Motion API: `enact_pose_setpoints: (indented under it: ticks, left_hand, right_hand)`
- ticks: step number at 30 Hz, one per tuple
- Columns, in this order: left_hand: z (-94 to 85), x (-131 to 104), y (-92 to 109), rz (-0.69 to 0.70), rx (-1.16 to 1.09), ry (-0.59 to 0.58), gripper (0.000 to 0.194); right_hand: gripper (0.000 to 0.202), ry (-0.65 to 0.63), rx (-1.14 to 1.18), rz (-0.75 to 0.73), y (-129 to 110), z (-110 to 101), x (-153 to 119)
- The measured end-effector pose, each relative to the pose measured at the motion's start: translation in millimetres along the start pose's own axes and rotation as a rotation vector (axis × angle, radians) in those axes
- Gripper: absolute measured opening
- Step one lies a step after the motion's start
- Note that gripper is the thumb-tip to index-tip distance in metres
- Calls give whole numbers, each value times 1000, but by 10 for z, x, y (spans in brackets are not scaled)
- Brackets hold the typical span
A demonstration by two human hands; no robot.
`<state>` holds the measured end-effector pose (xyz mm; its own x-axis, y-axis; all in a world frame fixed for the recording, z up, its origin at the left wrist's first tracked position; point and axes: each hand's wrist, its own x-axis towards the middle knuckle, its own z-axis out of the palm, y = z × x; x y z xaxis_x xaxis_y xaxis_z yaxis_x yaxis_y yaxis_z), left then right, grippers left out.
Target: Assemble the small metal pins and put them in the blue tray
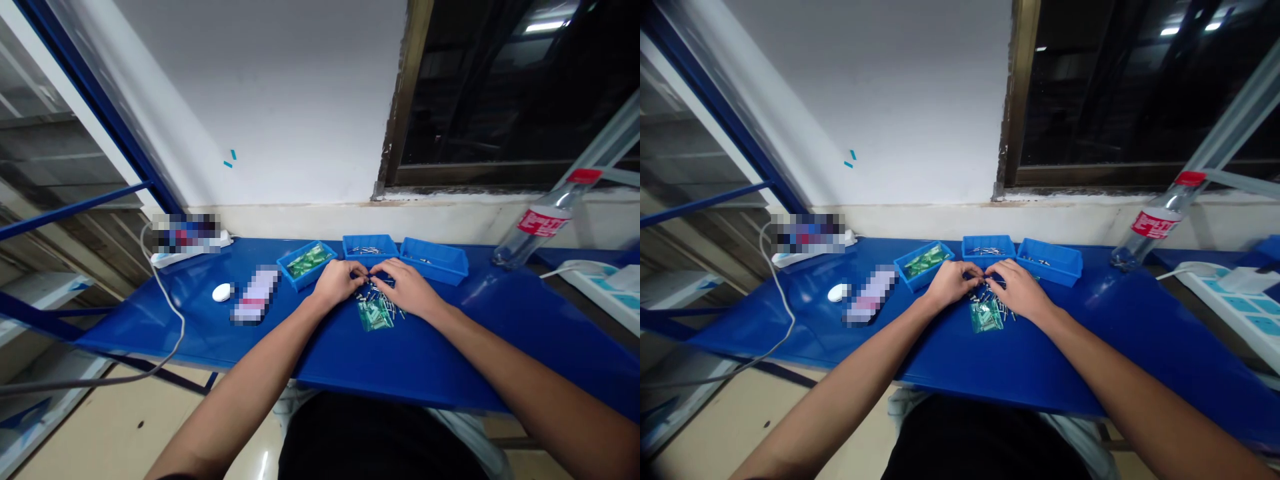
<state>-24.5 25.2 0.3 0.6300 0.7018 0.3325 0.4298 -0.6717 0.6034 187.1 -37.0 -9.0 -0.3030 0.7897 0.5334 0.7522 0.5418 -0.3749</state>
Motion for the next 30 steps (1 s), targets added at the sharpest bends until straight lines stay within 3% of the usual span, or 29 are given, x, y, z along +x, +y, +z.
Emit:
enact_pose_setpoints:
  ticks: [5, 14, 22, 25, 30]
  left_hand:
    - [-8, -3, 25, 29, -27, 36, 10]
    - [-21, -9, 103, 1, -165, 138, 5]
    - [5, 5, 120, 4, -399, 140, 19]
    - [-36, -10, 174, 2, -281, 162, 27]
    - [-85, -41, 243, 9, -65, 40, 44]
  right_hand:
    - [13, 15, 59, 43, -30, 25, 22]
    - [15, 44, 254, 299, -22, 53, 44]
    - [28, 128, 306, 245, -81, 24, 53]
    - [24, 149, 236, 185, -91, -7, 56]
    - [13, 178, 188, 169, -97, -17, 45]
